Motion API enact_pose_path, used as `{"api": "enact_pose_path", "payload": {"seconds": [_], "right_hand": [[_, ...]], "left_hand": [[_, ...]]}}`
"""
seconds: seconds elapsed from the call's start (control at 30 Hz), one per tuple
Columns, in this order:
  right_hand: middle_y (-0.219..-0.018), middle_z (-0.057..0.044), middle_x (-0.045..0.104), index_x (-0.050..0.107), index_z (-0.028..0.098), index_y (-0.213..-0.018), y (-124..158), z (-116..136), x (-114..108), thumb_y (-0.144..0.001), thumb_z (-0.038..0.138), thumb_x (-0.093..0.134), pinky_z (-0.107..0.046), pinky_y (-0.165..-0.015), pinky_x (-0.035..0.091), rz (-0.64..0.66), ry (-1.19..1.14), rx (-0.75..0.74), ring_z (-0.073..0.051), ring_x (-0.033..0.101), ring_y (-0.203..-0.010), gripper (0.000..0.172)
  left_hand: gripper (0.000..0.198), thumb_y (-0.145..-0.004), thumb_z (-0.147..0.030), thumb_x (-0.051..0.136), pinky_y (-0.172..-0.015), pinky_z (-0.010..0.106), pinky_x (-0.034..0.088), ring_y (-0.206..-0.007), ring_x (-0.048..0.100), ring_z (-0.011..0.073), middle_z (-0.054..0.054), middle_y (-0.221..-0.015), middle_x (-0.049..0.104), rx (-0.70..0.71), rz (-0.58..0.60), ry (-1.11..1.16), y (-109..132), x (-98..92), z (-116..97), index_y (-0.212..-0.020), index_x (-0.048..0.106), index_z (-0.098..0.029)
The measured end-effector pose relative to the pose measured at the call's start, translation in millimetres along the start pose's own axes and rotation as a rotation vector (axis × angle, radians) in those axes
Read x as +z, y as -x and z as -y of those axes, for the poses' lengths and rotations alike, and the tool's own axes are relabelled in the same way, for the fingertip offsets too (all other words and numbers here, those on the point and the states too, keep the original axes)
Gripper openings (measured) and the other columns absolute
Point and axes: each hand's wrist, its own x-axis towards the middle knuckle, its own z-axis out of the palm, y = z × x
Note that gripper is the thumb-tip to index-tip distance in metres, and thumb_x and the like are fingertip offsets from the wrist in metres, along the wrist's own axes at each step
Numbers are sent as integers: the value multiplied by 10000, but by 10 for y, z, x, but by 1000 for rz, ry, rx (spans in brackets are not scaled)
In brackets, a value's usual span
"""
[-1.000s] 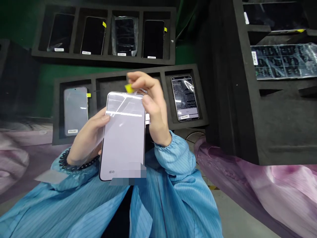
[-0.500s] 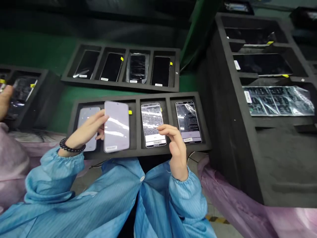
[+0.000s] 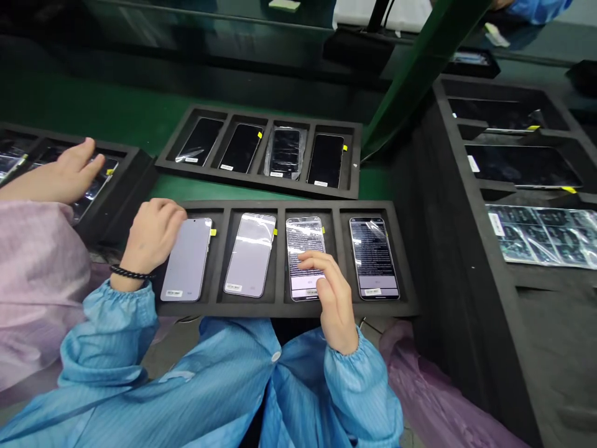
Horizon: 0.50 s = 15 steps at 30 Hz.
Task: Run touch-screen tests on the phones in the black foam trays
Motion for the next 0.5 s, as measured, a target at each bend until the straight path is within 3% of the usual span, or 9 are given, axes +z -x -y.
{"api": "enact_pose_path", "payload": {"seconds": [0.1,0.2,0.33,0.43,0.5], "right_hand": [[-1233,-41,649,685,288,-1099,-13,30,14,-1052,394,403,-395,-1062,412,27,24,-11,-241,554,-1222,305],[-1224,-47,657,682,284,-1092,-17,36,30,-1056,384,391,-402,-1058,424,42,47,-15,-243,568,-1209,309],[-1221,-49,664,678,281,-1089,-3,8,42,-1061,373,388,-400,-1062,430,52,64,-30,-238,585,-1196,306],[-1204,-42,671,681,278,-1076,18,-17,45,-1064,354,387,-385,-1064,428,22,60,-40,-225,595,-1182,305],[-1196,-38,674,682,277,-1070,27,-31,46,-1065,348,389,-373,-1064,427,8,53,-46,-216,598,-1176,302]], "left_hand": [[475,-1035,-334,151,-899,409,486,-976,603,248,111,-1077,647,-28,-30,56,108,-47,0,-1047,590,-155],[438,-1003,-415,306,-1001,478,443,-1110,572,308,138,-1253,640,11,18,43,153,-2,21,-1175,618,-159],[426,-941,-468,407,-1060,555,395,-1169,528,352,148,-1349,586,24,71,23,82,108,31,-1061,713,-197],[420,-933,-470,401,-1068,584,387,-1176,514,359,156,-1244,609,-35,15,61,8,115,41,-964,703,-180],[471,-958,-461,291,-1055,593,404,-1174,524,358,172,-1166,616,-72,-42,114,-5,92,66,-934,656,-163]]}}
